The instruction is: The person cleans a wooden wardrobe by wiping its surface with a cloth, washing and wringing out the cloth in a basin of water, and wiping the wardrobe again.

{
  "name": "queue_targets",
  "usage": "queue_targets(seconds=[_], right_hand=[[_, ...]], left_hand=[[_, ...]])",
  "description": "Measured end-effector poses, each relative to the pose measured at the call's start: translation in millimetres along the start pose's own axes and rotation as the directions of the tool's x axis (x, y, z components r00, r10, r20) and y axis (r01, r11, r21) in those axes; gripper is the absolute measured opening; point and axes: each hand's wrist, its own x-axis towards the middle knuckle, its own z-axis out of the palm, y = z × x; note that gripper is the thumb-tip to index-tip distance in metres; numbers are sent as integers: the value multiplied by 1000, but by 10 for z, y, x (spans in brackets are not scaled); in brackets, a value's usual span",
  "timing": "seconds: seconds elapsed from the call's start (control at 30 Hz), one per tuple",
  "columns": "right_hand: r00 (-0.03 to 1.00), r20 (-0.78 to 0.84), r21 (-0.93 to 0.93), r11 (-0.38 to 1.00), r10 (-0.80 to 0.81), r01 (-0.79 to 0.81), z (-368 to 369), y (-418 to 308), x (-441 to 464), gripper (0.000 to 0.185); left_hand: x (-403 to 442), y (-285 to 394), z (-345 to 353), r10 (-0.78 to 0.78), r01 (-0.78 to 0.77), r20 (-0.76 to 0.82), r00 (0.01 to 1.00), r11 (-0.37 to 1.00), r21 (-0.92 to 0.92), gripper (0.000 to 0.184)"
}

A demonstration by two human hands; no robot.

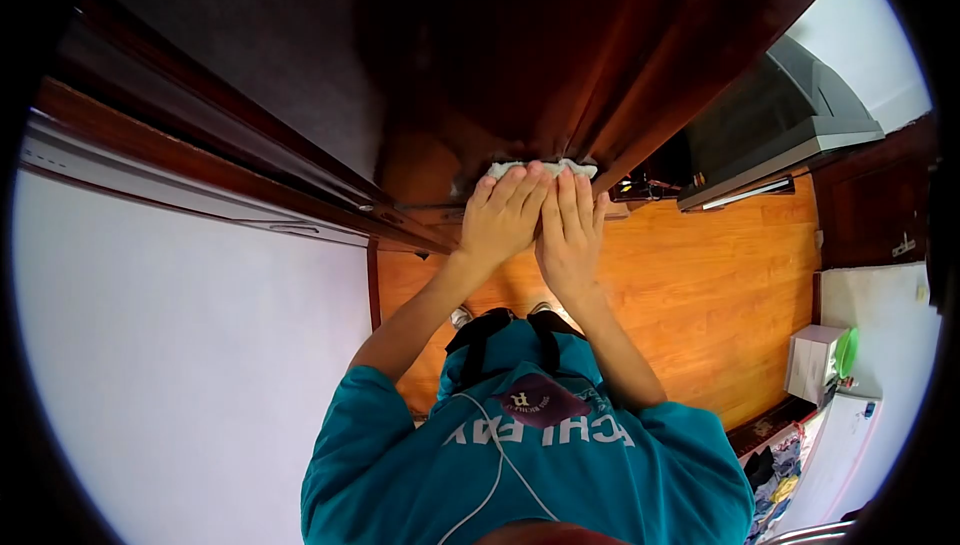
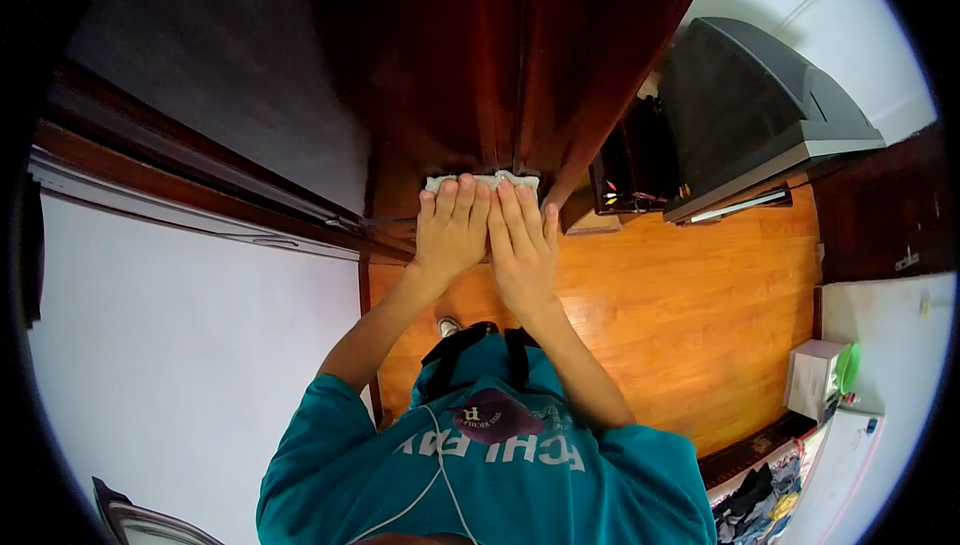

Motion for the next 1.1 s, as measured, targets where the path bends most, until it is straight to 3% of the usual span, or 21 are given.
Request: queue_targets(seconds=[0.17,0.23,0.3,0.33,0.4,0.47,0.57,0.7,0.77,0.9,1.1], right_hand=[[994,-109,41,999,23,-18,-270,-74,456,38],[988,-152,36,999,0,6,-225,-61,490,39],[983,-183,28,1000,-8,14,-157,-61,433,39],[984,-177,27,1000,-7,12,-127,-53,348,39],[1000,-18,87,996,15,-13,-19,-28,120,40],[1000,15,118,993,22,-23,227,-14,-145,41],[997,61,160,985,51,-60,424,-40,-378,44],[991,110,205,974,77,-98,412,-59,-434,48],[990,121,245,965,69,-97,437,-72,-537,49],[982,166,289,947,92,-138,409,-118,-538,52],[978,192,277,961,-82,26,464,-192,-479,50]], left_hand=[[480,-136,-211,-37,37,26,999,999,2,52],[577,-185,-141,-6,15,-152,988,998,64,51],[522,-180,-126,1,12,-140,990,996,91,53],[423,-149,-93,-48,52,-99,994,998,38,53],[148,-86,0,-94,94,-59,994,996,-9,53],[-236,-21,144,-27,26,14,1000,999,32,56],[-499,-4,276,63,-63,-8,998,998,5,49],[-601,18,303,57,-57,11,998,998,-22,51],[-776,42,297,84,-80,199,976,996,-25,58],[-703,-7,244,107,-100,127,986,993,-62,45],[-973,-158,198,61,-58,100,993,998,-39,41]])
